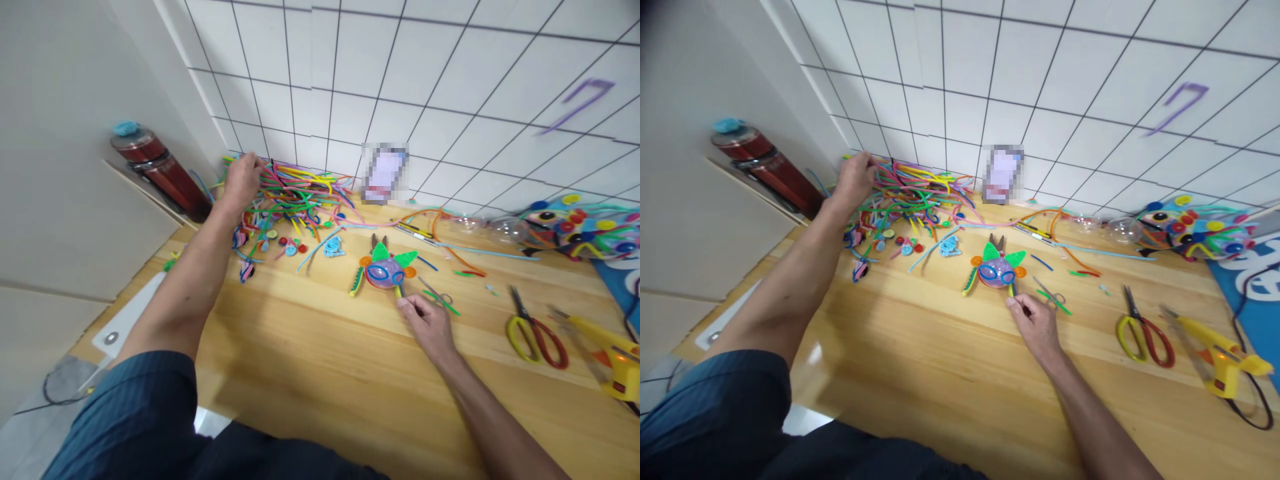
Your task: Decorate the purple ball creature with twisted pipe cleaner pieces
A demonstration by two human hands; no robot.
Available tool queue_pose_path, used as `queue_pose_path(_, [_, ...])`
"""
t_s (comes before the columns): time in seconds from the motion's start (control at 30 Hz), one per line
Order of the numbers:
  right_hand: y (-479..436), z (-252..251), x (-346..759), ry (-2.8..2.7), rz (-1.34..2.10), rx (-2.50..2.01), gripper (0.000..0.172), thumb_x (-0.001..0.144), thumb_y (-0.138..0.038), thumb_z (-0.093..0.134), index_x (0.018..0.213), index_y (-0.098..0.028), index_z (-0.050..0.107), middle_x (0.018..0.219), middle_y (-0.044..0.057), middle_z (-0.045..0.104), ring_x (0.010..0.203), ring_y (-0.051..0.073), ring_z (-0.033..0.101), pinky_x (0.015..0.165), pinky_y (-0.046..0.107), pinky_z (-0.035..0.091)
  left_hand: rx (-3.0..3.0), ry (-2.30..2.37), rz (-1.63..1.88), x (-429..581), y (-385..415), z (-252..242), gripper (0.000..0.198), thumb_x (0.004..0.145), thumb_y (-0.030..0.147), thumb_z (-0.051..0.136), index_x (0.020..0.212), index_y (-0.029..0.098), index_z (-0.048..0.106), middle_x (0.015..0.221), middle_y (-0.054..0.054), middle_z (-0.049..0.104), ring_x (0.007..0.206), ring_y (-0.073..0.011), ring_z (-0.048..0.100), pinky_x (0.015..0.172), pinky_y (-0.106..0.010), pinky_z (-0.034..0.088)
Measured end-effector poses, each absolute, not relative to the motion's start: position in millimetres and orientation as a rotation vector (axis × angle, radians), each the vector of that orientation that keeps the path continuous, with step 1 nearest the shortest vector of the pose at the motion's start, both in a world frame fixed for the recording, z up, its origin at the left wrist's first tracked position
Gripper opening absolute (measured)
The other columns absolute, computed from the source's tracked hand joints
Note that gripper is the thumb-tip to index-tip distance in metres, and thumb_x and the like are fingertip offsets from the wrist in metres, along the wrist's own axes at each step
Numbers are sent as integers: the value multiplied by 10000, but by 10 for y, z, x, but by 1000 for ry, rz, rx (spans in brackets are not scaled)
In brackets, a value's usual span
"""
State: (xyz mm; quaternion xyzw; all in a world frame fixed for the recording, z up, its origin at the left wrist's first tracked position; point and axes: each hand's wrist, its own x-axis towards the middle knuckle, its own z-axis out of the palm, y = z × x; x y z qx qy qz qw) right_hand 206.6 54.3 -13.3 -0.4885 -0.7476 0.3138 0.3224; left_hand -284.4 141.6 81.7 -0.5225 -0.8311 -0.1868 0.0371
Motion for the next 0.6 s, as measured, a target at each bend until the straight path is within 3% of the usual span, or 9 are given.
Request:
queue_pose_path(0.3, [558,-143,2063,-1970,827,-1275,440,937,-532,622,620,-234,560,544,-42,420,515,136,409,497,296,319,-1467,-2441,-930,-2970,1342,1144,418,1162,450,340,1265,138,598,1320,-10,664,1147,-155,497,1137,-317,396])
queue_pose_path(0.47, [558,-136,2059,-1978,816,-1257,435,943,-520,621,623,-231,569,545,-41,432,518,136,416,508,293,330,-1340,-2395,-891,-2945,1326,1273,300,1163,334,378,1295,152,577,1385,-18,620,1236,-153,501,1182,-356,392])
queue_pose_path(0.6, [558,-141,2063,-1969,825,-1270,430,937,-521,615,622,-231,569,544,-40,429,513,135,414,503,289,324,-1212,-2528,-801,-2935,1301,1383,280,1124,327,503,1258,113,624,1329,-51,670,1231,-219,566,1143,-426,435])
